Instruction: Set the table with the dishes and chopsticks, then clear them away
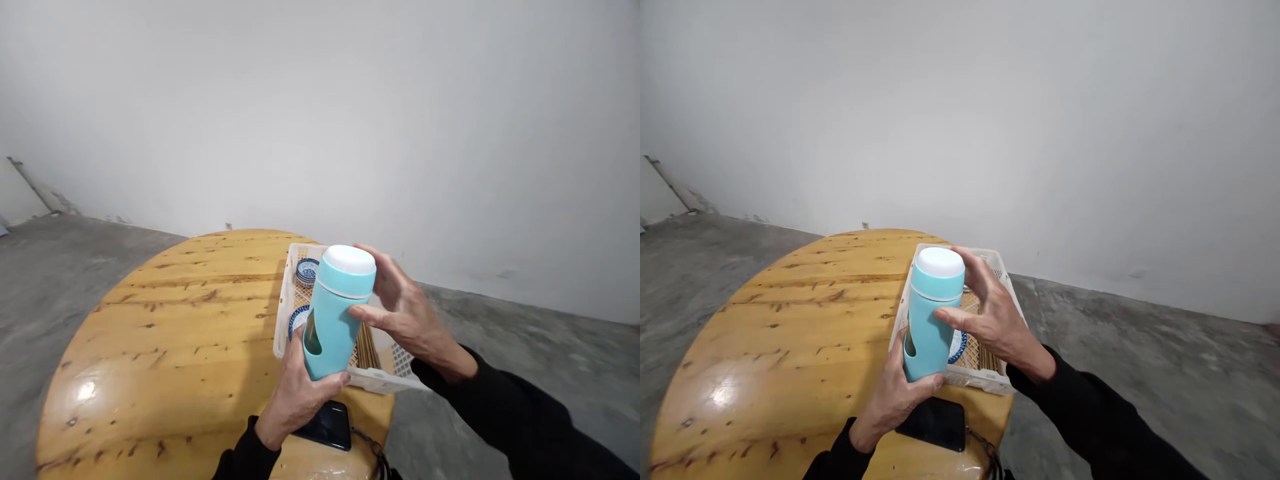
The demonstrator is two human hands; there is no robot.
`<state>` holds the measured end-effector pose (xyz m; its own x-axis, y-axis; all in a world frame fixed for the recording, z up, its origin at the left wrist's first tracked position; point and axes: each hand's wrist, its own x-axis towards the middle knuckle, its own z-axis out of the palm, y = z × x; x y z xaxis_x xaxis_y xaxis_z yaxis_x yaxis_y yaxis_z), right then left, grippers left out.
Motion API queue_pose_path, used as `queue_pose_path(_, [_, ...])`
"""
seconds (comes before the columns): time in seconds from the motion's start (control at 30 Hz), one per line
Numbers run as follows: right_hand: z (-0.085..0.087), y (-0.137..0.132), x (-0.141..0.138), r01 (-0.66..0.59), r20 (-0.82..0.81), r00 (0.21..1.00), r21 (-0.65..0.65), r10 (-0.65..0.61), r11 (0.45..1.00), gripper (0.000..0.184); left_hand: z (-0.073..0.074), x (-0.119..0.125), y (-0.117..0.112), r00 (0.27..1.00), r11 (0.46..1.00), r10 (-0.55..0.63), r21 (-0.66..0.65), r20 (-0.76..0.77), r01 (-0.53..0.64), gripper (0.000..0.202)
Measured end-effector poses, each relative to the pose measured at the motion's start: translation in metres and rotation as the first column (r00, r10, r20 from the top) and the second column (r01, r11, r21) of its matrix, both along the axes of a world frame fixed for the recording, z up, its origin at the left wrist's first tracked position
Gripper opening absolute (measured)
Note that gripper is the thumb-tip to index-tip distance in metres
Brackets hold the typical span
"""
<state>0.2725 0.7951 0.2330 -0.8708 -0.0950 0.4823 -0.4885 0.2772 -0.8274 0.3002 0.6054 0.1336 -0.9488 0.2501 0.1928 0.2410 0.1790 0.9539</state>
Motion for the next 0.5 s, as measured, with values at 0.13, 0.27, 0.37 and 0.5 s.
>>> queue_pose_path(0.13, [-0.027, -0.005, 0.045, 0.278, -0.097, 0.957, 0.019, -0.275, 0.960, 0.048, 0.010, 0.015, -0.022, 0.999, 0.998, -0.041, 0.037, -0.009, 0.041, 0.074])
queue_pose_path(0.27, [-0.044, -0.032, 0.081, 0.155, 0.069, 0.985, 0.052, -0.158, 0.987, 0.044, 0.013, 0.032, -0.027, 0.990, 0.985, -0.137, 0.107, 0.028, 0.134, 0.062])
queue_pose_path(0.37, [-0.040, -0.055, 0.095, 0.088, 0.177, 0.981, -0.018, -0.084, 0.996, 0.048, 0.006, 0.048, -0.023, 0.971, 0.963, -0.236, 0.138, 0.024, 0.231, 0.064])
queue_pose_path(0.5, [-0.035, -0.062, 0.103, 0.092, 0.239, 0.967, -0.023, -0.084, 0.995, 0.043, 0.003, 0.056, -0.028, 0.943, 0.938, -0.333, 0.115, 0.026, 0.328, 0.065])
